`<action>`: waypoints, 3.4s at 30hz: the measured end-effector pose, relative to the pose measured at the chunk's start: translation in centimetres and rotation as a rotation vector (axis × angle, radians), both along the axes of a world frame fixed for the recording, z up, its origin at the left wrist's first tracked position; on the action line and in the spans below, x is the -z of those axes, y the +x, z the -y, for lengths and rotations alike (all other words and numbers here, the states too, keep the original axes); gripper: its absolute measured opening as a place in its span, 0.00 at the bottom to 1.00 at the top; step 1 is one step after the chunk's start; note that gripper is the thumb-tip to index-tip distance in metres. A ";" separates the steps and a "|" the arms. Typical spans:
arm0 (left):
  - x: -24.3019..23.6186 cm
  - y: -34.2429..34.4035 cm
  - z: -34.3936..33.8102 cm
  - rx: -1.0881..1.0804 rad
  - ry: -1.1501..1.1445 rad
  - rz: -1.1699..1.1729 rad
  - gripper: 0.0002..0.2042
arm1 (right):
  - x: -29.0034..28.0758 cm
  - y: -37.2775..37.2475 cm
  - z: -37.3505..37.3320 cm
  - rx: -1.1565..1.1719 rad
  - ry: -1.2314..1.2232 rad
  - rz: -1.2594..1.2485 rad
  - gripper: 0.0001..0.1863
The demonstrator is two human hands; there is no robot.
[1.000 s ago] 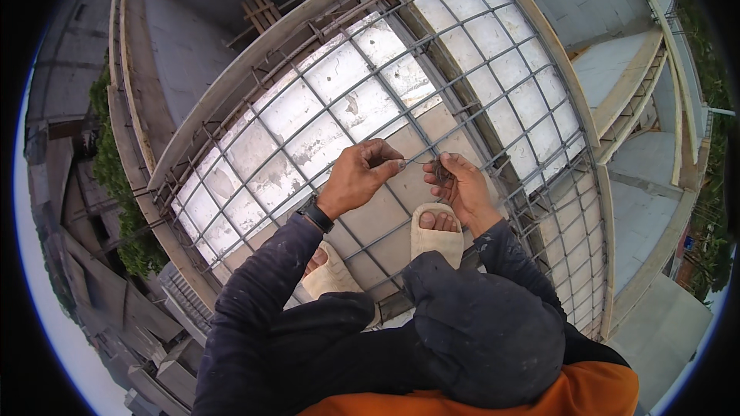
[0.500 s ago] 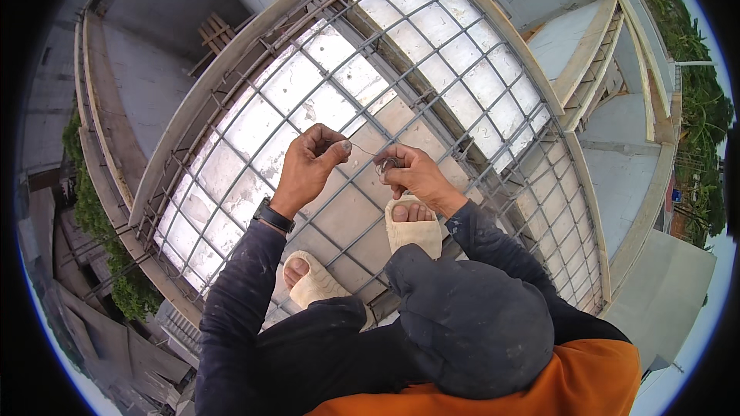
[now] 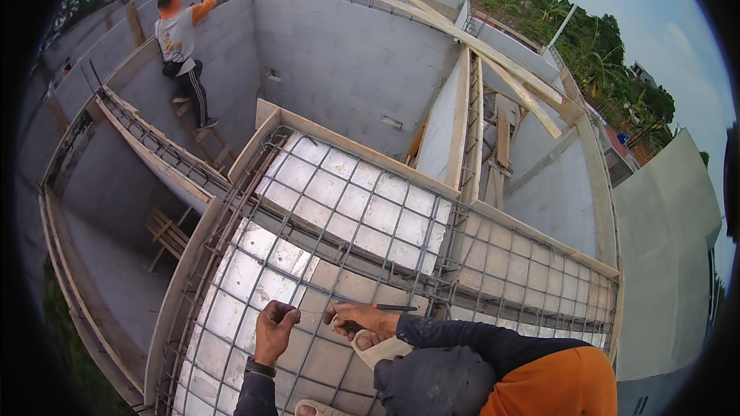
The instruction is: The person secures metal reinforcement bars to a wire mesh using wire and pliers while standing on a construction platform.
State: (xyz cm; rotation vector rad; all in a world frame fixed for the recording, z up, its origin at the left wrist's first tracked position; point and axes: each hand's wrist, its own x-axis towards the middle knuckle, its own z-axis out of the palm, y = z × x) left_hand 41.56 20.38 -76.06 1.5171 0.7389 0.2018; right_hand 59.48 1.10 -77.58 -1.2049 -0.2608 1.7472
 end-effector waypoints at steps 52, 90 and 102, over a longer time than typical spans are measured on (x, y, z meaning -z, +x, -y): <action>8.8 7.7 -9.9 -0.109 0.591 -0.741 0.22 | 7.4 12.8 -20.7 -0.646 0.152 1.185 0.15; 8.5 7.6 -13.5 0.241 0.354 -0.922 0.28 | 5.8 11.7 -21.2 -0.689 0.329 1.639 0.16; 9.6 6.8 -13.3 0.198 0.361 -0.855 0.30 | 7.7 13.7 -21.9 -0.730 0.326 1.520 0.18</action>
